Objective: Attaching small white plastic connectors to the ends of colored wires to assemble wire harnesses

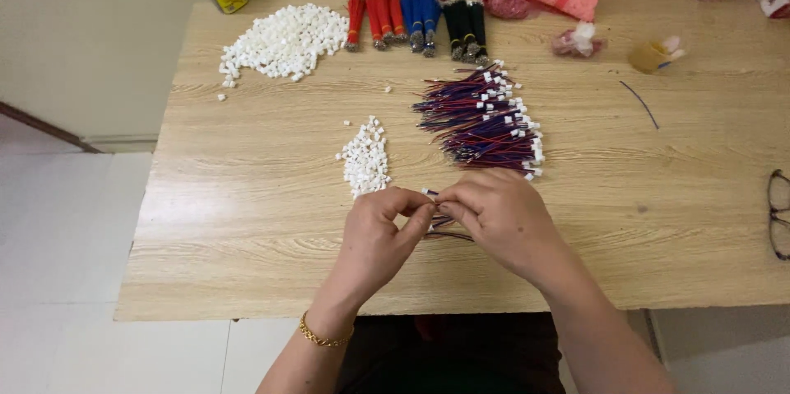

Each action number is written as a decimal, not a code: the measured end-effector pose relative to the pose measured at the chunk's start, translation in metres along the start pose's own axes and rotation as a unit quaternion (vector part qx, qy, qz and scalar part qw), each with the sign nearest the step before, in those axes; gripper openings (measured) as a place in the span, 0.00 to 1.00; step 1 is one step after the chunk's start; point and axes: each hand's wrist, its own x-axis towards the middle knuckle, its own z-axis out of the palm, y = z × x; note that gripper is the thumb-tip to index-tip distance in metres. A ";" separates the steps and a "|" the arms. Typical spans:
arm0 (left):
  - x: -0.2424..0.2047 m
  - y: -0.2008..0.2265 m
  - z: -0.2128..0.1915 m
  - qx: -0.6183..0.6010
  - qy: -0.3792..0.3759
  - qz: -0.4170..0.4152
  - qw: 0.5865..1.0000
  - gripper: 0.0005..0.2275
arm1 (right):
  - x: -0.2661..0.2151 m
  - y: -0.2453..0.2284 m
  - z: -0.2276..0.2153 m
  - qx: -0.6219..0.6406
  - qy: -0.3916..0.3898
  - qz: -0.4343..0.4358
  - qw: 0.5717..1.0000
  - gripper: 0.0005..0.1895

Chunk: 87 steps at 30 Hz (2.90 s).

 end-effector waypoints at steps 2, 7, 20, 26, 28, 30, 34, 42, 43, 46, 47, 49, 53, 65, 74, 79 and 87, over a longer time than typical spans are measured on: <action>0.000 -0.004 -0.003 0.059 0.005 0.044 0.997 0.03 | 0.002 -0.009 -0.004 0.055 -0.013 0.044 0.997 0.08; 0.000 -0.015 0.002 0.104 0.002 0.093 0.990 0.03 | 0.002 -0.012 -0.004 0.130 -0.026 0.097 0.986 0.07; -0.003 -0.051 0.019 -0.287 0.010 -0.108 0.952 0.07 | 0.002 -0.007 0.000 0.235 0.006 0.154 0.960 0.05; -0.002 -0.051 0.021 -0.292 0.021 -0.102 0.951 0.06 | 0.001 -0.010 -0.003 0.230 0.000 0.161 0.960 0.05; -0.002 -0.057 0.023 -0.287 0.023 -0.100 0.952 0.06 | 0.000 -0.005 0.003 0.234 -0.003 0.166 0.958 0.06; -0.003 -0.062 0.024 -0.255 0.030 -0.092 0.962 0.05 | -0.002 0.003 0.014 0.255 0.005 0.178 0.950 0.05; -0.005 -0.060 0.031 -0.225 0.071 -0.076 0.969 0.04 | -0.002 0.008 0.022 0.276 0.039 0.202 0.939 0.09; 0.007 -0.035 0.018 -0.046 0.122 0.024 0.991 0.01 | 0.012 0.011 0.020 0.224 0.014 0.181 0.958 0.05; 0.014 -0.037 0.014 -0.045 0.123 0.024 0.991 0.01 | 0.013 0.012 0.021 0.225 0.015 0.179 0.958 0.05; 0.037 -0.033 -0.006 -0.040 0.040 0.006 0.998 0.03 | 0.016 0.022 0.026 0.195 0.025 0.193 0.961 0.06; 0.048 -0.025 -0.015 -0.068 -0.002 -0.009 0.998 0.07 | 0.016 0.031 0.031 0.193 0.035 0.199 0.960 0.06; 0.081 -0.036 -0.025 -0.094 -0.045 -0.022 0.994 0.12 | 0.019 0.042 0.035 0.193 0.048 0.203 0.959 0.06; 0.169 -0.110 -0.016 0.220 -0.003 -0.054 0.974 0.14 | 0.025 0.057 0.046 0.215 0.040 0.243 0.945 0.06; 0.235 -0.188 0.014 0.454 0.037 -0.044 0.889 0.11 | 0.022 0.097 0.059 0.305 0.058 0.317 0.896 0.03; 0.129 -0.064 0.001 -0.065 0.078 -0.076 0.992 0.09 | 0.024 0.062 0.022 0.313 0.094 0.279 0.903 0.03; 0.058 -0.048 0.020 -0.401 0.061 -0.154 0.901 0.11 | 0.019 0.041 0.022 0.293 0.074 0.252 0.919 0.04; 0.011 -0.059 0.033 -0.554 0.025 -0.211 0.805 0.07 | 0.013 0.001 0.010 0.253 0.011 0.236 0.938 0.04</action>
